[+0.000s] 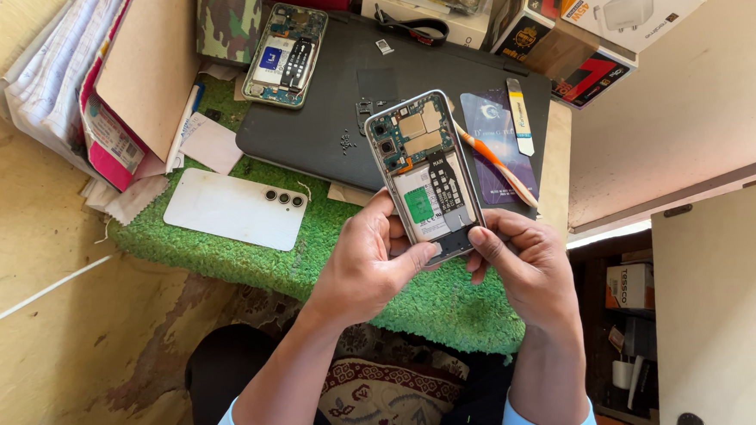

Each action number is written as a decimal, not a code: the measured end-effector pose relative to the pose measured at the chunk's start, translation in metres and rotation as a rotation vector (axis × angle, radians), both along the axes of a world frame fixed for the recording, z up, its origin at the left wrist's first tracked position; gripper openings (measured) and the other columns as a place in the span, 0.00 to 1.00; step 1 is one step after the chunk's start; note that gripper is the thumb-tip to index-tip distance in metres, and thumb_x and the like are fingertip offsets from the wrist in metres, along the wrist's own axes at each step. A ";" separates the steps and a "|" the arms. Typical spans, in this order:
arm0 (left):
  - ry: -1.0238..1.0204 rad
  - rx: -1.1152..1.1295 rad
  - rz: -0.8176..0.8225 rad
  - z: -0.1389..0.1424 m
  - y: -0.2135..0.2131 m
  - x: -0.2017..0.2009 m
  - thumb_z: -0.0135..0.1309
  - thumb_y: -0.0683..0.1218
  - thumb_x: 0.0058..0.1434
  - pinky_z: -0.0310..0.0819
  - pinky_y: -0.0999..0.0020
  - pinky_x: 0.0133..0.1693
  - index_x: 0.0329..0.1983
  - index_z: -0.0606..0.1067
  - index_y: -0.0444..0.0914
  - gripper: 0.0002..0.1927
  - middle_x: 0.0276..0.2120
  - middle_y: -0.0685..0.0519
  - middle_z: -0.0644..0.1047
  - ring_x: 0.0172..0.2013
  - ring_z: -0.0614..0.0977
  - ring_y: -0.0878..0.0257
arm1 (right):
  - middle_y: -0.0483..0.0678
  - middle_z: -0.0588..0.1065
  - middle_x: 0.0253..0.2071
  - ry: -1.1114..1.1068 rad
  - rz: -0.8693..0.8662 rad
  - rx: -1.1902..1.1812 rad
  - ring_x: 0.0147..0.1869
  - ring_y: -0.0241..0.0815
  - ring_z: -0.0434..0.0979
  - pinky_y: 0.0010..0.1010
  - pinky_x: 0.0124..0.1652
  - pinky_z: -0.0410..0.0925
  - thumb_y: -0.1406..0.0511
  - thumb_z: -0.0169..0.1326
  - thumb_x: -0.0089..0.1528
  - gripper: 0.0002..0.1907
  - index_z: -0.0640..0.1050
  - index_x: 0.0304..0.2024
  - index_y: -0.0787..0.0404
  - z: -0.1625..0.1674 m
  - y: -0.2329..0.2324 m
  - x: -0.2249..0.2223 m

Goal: The person holds a disassembled smartphone and works on its internal components, pressing and repositioning the battery and board inside the frame. They then handle a small white box and a small component, fitting the part against it while continuing the phone reassembly work.

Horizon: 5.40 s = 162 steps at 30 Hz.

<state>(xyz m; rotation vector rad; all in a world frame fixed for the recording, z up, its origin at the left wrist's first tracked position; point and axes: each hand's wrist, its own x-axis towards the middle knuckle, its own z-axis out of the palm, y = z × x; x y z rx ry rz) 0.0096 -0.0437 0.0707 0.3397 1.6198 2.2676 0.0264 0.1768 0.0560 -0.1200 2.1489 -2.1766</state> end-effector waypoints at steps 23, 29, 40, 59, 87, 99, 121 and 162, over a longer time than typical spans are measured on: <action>0.122 -0.145 -0.049 -0.001 -0.023 -0.004 0.65 0.41 0.58 0.87 0.66 0.47 0.56 0.70 0.27 0.26 0.42 0.45 0.84 0.42 0.88 0.62 | 0.46 0.80 0.36 -0.173 0.195 0.074 0.34 0.31 0.77 0.24 0.33 0.74 0.72 0.59 0.60 0.25 0.73 0.60 0.71 0.017 0.007 0.009; 0.024 -0.131 -0.103 0.010 -0.046 -0.014 0.67 0.44 0.52 0.85 0.66 0.39 0.64 0.63 0.29 0.39 0.36 0.42 0.84 0.38 0.86 0.61 | 0.43 0.79 0.32 -0.152 0.309 0.283 0.30 0.30 0.70 0.23 0.30 0.69 0.70 0.57 0.62 0.26 0.76 0.63 0.66 0.021 0.026 0.007; 0.340 -0.768 -0.294 0.022 -0.052 -0.009 0.71 0.43 0.41 0.77 0.61 0.41 0.66 0.63 0.42 0.47 0.32 0.48 0.84 0.33 0.87 0.57 | 0.44 0.79 0.24 -0.265 0.101 0.596 0.25 0.30 0.74 0.24 0.27 0.70 0.66 0.61 0.59 0.11 0.83 0.41 0.66 0.028 0.022 0.011; 0.425 -1.032 -0.229 0.025 -0.062 0.002 0.75 0.52 0.35 0.75 0.57 0.49 0.66 0.71 0.45 0.51 0.46 0.49 0.78 0.45 0.81 0.53 | 0.48 0.82 0.24 -0.123 0.079 0.977 0.24 0.36 0.79 0.29 0.30 0.72 0.62 0.69 0.48 0.12 0.86 0.32 0.61 0.059 0.001 0.028; 0.672 -0.872 -0.120 0.019 -0.068 0.017 0.72 0.66 0.32 0.78 0.57 0.36 0.53 0.73 0.33 0.50 0.39 0.48 0.75 0.31 0.82 0.53 | 0.50 0.82 0.38 0.574 -0.062 1.145 0.40 0.48 0.82 0.37 0.40 0.74 0.70 0.62 0.59 0.08 0.83 0.41 0.63 0.066 -0.040 0.035; 0.574 -0.870 -0.176 0.028 -0.068 0.018 0.75 0.59 0.33 0.77 0.59 0.36 0.54 0.73 0.34 0.46 0.40 0.50 0.75 0.30 0.81 0.56 | 0.47 0.80 0.38 0.546 0.063 1.215 0.40 0.46 0.81 0.37 0.39 0.73 0.74 0.61 0.54 0.10 0.85 0.37 0.59 0.074 -0.041 0.033; 0.587 -0.843 -0.152 0.030 -0.070 0.022 0.77 0.57 0.32 0.77 0.60 0.37 0.52 0.74 0.36 0.44 0.38 0.51 0.74 0.30 0.80 0.58 | 0.44 0.80 0.35 0.513 -0.034 1.322 0.38 0.44 0.80 0.35 0.37 0.72 0.67 0.66 0.56 0.06 0.85 0.36 0.58 0.081 -0.040 0.041; 0.654 -0.846 -0.122 0.032 -0.071 0.025 0.75 0.56 0.36 0.78 0.57 0.40 0.56 0.73 0.33 0.45 0.42 0.47 0.76 0.36 0.82 0.52 | 0.46 0.75 0.36 0.421 0.394 0.953 0.40 0.50 0.71 0.39 0.41 0.66 0.72 0.62 0.52 0.10 0.79 0.36 0.58 0.089 -0.056 0.049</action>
